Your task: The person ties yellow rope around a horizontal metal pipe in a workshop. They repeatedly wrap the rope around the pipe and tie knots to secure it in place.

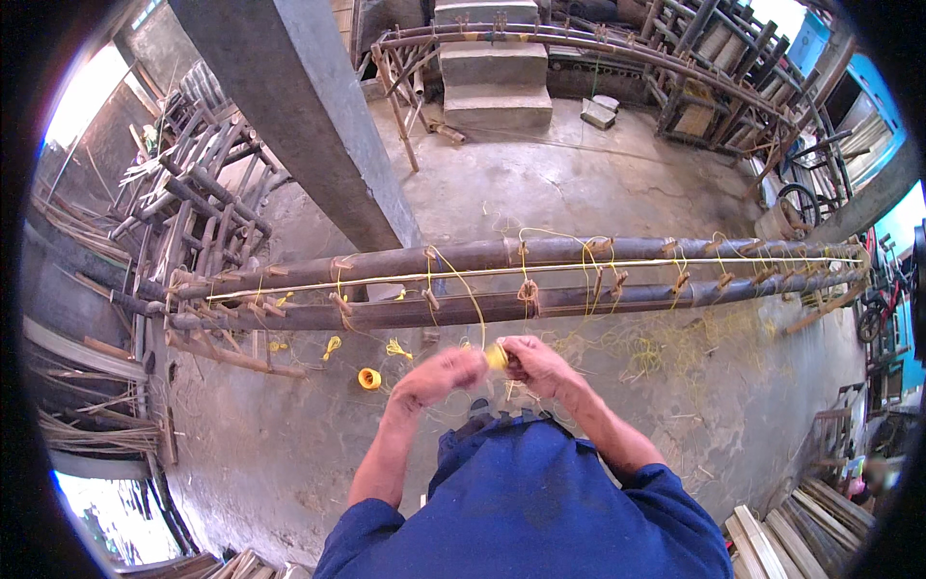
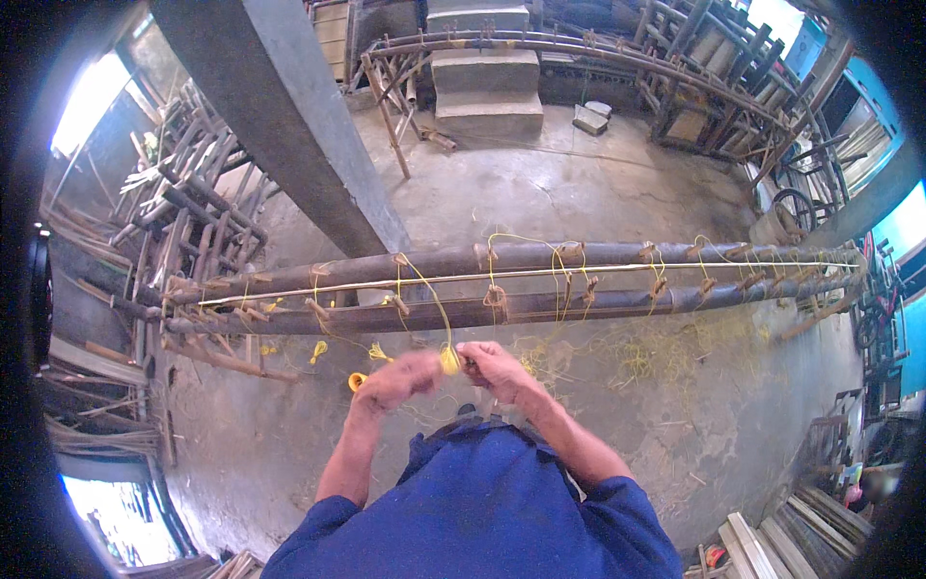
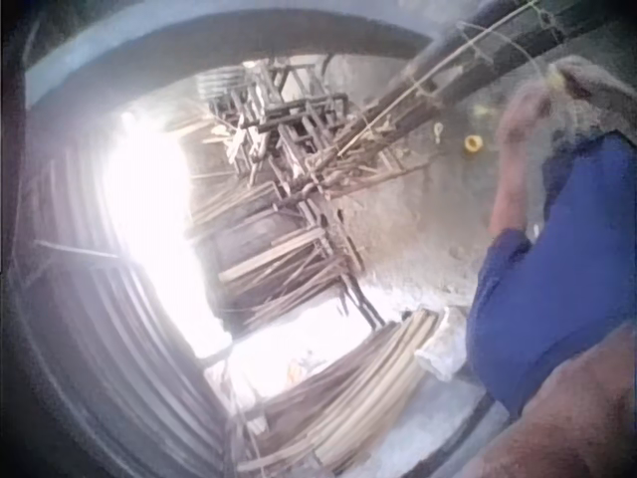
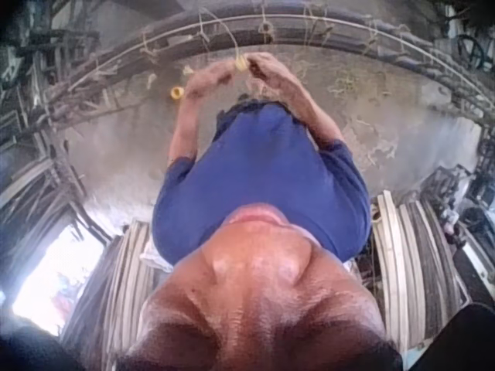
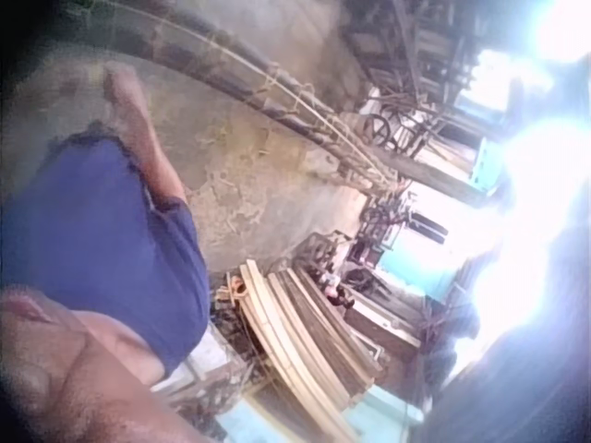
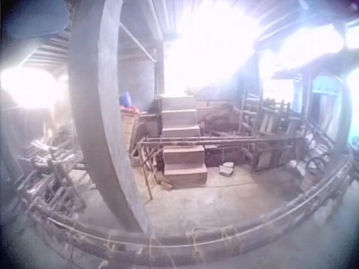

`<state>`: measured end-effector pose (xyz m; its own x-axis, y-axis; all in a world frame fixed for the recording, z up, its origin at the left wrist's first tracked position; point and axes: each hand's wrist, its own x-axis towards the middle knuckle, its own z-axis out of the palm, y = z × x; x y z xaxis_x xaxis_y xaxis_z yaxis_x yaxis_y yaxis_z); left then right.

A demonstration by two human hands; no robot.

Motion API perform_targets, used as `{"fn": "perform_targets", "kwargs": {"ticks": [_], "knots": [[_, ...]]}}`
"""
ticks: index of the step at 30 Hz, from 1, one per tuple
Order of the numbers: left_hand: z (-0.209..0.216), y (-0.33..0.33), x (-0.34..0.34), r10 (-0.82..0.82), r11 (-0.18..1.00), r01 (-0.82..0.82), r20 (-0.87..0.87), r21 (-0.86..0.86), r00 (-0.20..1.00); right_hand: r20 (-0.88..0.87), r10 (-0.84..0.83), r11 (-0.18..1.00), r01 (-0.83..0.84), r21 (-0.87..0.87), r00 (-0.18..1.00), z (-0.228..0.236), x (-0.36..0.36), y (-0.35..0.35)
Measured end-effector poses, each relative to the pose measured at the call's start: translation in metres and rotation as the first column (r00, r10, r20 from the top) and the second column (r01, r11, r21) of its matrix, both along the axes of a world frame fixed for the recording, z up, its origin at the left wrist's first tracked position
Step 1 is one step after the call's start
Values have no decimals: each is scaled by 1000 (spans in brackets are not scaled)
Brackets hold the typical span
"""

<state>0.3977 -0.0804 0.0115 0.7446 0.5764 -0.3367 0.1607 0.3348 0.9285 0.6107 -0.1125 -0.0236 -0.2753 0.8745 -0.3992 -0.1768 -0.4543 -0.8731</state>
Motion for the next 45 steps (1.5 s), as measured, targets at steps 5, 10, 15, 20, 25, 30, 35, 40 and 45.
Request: {"fn": "perform_targets", "kwargs": {"ticks": [5,10,15,20,25,30,35,40,45], "knots": [[-42,-7,14,199,977,-201,36,66,979,570,-387,615,-258,745,725,33,-30,-18],[-35,-1,30,488,859,-437,170,-266,856,372,-235,904,61,423,898,17,-27,-19],[-30,-3,34,532,844,-506,155,-179,832,260,-304,758,67,648,917,23,-30,-22],[-38,5,30,549,824,-465,256,-323,795,114,-114,936,68,346,987,16,-28,-17],[-25,2,17,311,933,-265,172,-244,935,-143,-45,988,23,-150,989,-26,7,5],[-62,0,13,359,918,-362,-48,-161,932,800,-231,756,-416,506,553,29,-19,-9],[-50,-17,28,585,808,-574,61,-136,809,598,-450,681,-178,710,663,33,-33,-14],[-58,-23,2,242,903,-170,-139,395,960,743,40,778,-487,396,668,61,-8,23],[-58,-22,-11,562,545,-408,42,733,826,799,201,698,-655,289,567,95,8,81]]}}
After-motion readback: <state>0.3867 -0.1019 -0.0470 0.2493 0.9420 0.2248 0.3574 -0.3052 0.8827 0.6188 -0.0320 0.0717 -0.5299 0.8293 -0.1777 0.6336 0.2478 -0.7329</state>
